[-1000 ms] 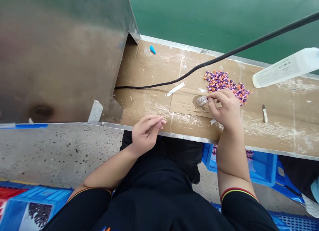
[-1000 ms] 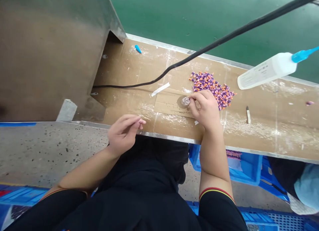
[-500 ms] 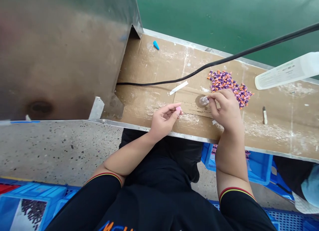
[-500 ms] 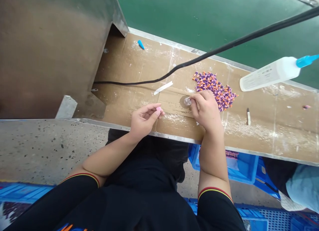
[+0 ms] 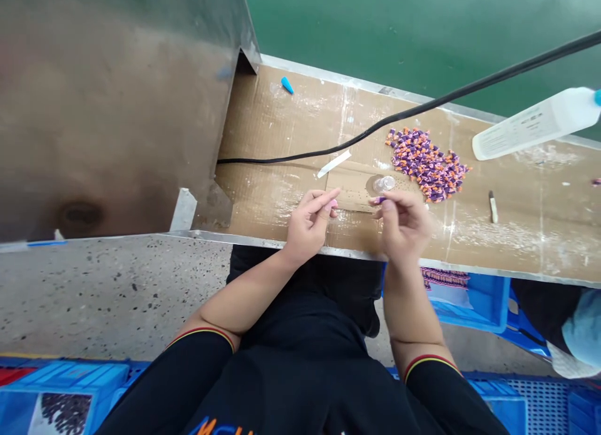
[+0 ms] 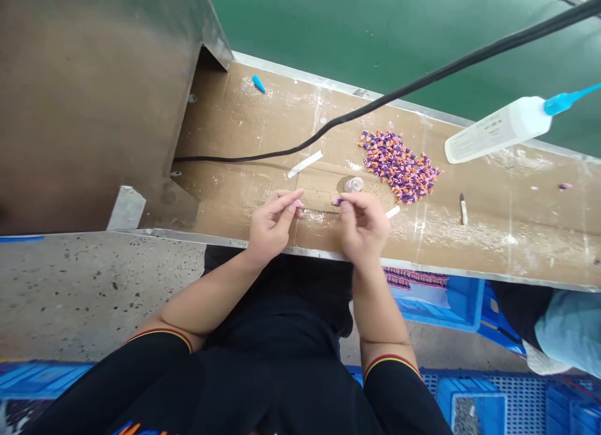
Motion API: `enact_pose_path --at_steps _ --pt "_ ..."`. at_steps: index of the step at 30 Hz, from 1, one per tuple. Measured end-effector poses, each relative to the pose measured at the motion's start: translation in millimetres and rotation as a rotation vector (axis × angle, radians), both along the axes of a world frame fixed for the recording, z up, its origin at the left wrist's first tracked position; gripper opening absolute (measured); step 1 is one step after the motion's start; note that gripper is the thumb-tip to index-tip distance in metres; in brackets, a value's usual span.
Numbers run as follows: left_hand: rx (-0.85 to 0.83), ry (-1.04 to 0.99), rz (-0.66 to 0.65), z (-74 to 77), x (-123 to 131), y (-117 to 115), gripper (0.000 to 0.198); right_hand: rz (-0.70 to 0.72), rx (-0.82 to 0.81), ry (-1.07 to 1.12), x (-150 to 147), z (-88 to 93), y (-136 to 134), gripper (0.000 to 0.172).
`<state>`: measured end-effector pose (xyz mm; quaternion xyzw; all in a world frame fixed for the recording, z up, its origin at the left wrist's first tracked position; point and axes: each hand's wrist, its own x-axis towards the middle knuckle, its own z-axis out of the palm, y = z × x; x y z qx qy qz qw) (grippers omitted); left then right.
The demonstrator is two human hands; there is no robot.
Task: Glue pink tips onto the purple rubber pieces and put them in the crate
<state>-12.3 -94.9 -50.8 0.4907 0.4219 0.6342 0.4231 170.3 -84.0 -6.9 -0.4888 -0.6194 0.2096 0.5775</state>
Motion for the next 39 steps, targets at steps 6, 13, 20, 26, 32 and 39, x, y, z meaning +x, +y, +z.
enact_pose_path --at_steps 6,13,20,26,32,39 --pt "-0.049 -0.006 0.027 3.9 -0.5 -2.6 0.021 -0.064 -0.080 0.247 -61.4 -25.3 -31.7 0.016" --pt "-0.103 -0.138 -0.078 12.7 -0.3 -5.2 0.021 -0.084 -0.098 0.302 -65.4 -31.2 -30.4 0.017" --pt "-0.386 -0.392 -0.065 9.7 -2.1 -4.1 0.043 -0.176 0.032 0.128 -69.5 -35.4 -30.9 0.013" --pt "-0.388 -0.406 -0.132 5.0 0.7 -6.0 0.038 -0.202 0.096 0.030 -69.6 -30.4 -30.9 0.011" --pt "-0.377 -0.409 -0.134 6.6 -0.8 -4.9 0.033 -0.213 0.112 0.002 -70.9 -29.1 -30.7 0.008" --pt "-0.332 -0.359 -0.135 2.7 -0.7 -6.8 0.026 -0.192 0.083 0.004 -70.7 -28.1 -29.6 0.011"
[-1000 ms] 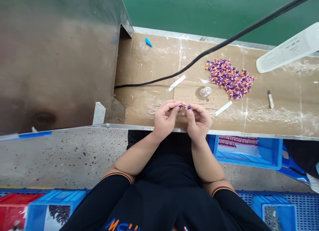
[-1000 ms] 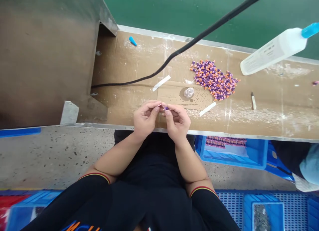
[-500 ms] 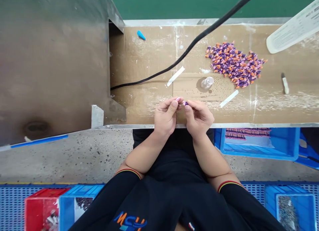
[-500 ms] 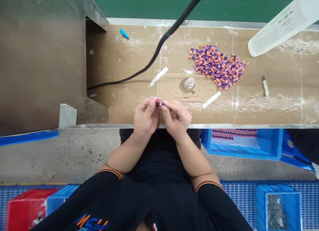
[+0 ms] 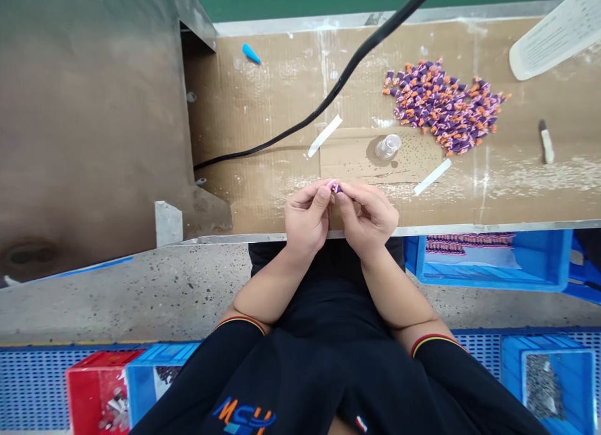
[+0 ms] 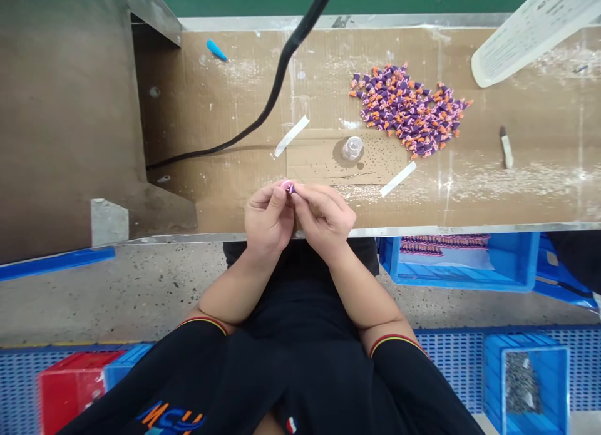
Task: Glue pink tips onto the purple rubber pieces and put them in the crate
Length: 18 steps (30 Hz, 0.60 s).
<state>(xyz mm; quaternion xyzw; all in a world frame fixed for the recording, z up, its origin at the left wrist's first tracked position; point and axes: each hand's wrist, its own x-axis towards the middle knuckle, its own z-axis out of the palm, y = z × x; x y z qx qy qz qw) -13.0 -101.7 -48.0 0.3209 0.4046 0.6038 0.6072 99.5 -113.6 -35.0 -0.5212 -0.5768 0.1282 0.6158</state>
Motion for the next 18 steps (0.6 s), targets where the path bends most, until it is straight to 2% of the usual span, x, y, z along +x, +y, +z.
enact_pose_path --at_steps 7,14,18 --pt "0.019 0.108 0.072 -3.0 5.0 -2.2 0.035 -0.031 -0.096 -0.049 0.1 -2.5 -1.6 0.015" --pt "0.175 0.301 0.221 -2.0 11.3 -4.9 0.026 -0.089 0.036 -0.103 -3.0 -1.7 -2.5 0.006" --pt "0.220 0.406 0.248 -0.6 11.8 -5.2 0.027 -0.114 0.001 -0.138 -3.7 -2.2 -3.1 0.007"
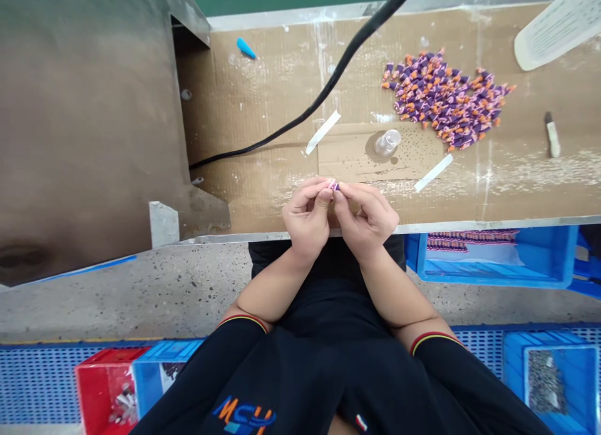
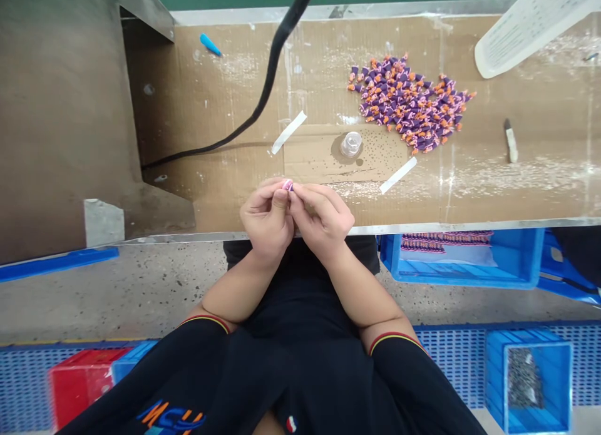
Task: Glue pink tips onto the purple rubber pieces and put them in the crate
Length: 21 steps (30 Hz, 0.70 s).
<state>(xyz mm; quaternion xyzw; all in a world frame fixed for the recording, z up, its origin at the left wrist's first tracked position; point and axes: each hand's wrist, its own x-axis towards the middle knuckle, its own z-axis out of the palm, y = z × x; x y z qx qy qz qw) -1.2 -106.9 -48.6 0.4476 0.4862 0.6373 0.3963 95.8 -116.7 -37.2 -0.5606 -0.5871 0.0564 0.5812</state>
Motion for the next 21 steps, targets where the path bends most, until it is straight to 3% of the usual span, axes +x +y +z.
enact_pose_path --at_steps 5,10,15,18,21 --pt "0.076 0.040 0.013 3.3 1.0 -0.8 0.019 0.030 0.076 0.057 1.1 0.3 0.4 0.009" --pt "0.098 0.069 -0.052 7.2 -0.6 -2.0 0.019 -0.005 0.013 -0.009 3.8 -0.9 -0.1 0.007" --pt "0.169 0.109 -0.054 8.3 0.3 -2.3 0.014 -0.012 0.051 0.045 4.6 -3.2 -0.2 0.007" --pt "0.149 0.125 -0.049 8.4 1.3 -3.6 0.014 -0.001 -0.041 0.044 4.8 -4.2 -0.4 0.008" --pt "0.108 0.115 -0.024 8.3 1.7 -5.4 0.015 0.001 0.008 0.039 4.5 -3.4 -0.3 0.006"
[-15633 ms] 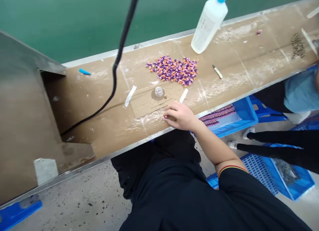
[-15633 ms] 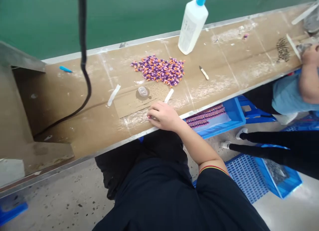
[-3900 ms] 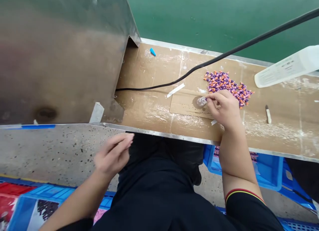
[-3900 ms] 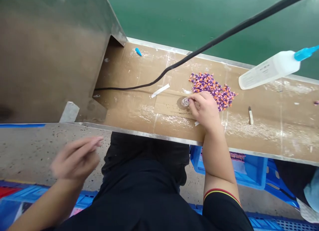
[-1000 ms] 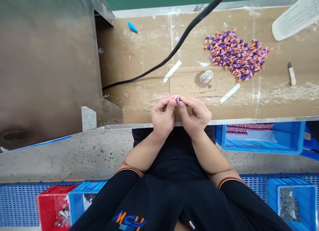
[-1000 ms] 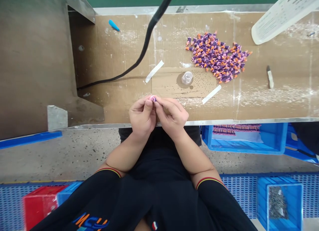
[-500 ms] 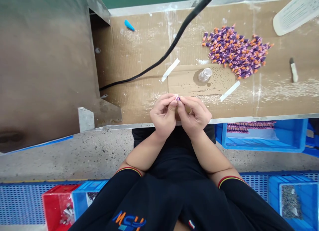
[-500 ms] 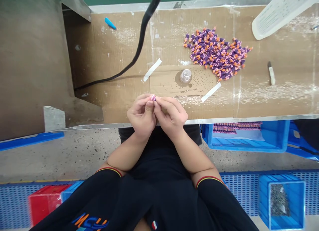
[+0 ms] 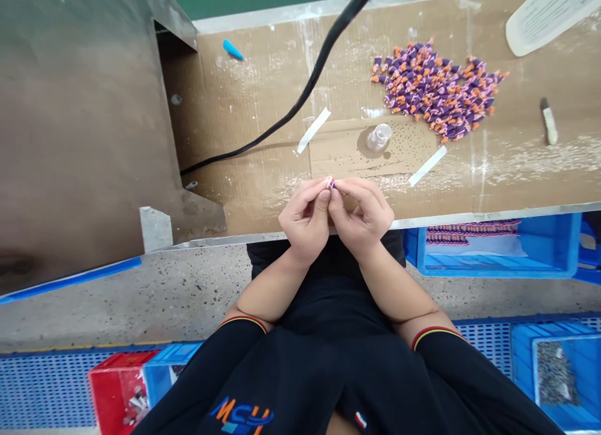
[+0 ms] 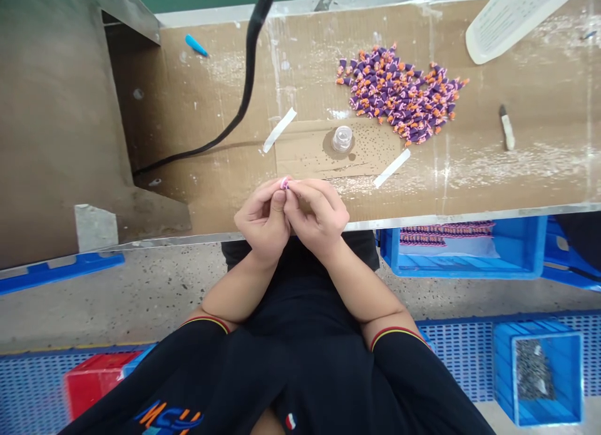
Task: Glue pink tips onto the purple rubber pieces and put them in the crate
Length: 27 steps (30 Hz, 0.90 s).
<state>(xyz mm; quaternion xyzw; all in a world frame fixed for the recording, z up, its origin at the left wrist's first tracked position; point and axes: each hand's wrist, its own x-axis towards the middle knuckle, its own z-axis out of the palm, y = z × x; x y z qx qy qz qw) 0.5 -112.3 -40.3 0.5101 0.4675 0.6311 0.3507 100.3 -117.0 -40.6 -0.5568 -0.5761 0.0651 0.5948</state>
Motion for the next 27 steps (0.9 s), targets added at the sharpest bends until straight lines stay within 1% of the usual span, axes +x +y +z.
enact_pose_path --at_steps 2,7,13,18,22,27 --pt "0.003 -0.011 0.006 -0.6 0.1 -0.6 0.013 -0.007 0.062 -0.011 -0.3 0.8 0.2 0.010" --pt "0.065 0.017 0.020 -4.1 0.0 0.8 0.013 -0.029 0.051 -0.056 -1.0 0.8 0.8 0.006" --pt "0.087 0.034 0.019 -6.4 -0.5 2.4 0.013 0.003 0.127 0.013 -3.1 2.0 2.4 0.014" --pt "0.131 0.026 0.014 -6.0 0.3 3.0 0.015 -0.017 0.110 0.013 -3.8 -0.4 1.3 0.015" --pt "0.163 0.038 -0.023 -6.3 0.1 3.9 0.021 -0.010 0.091 0.016 -1.3 -0.5 0.2 0.013" --pt "0.083 -0.018 -0.085 -6.7 -4.5 5.5 0.016 0.038 0.057 0.003 1.9 2.7 -0.2 0.013"
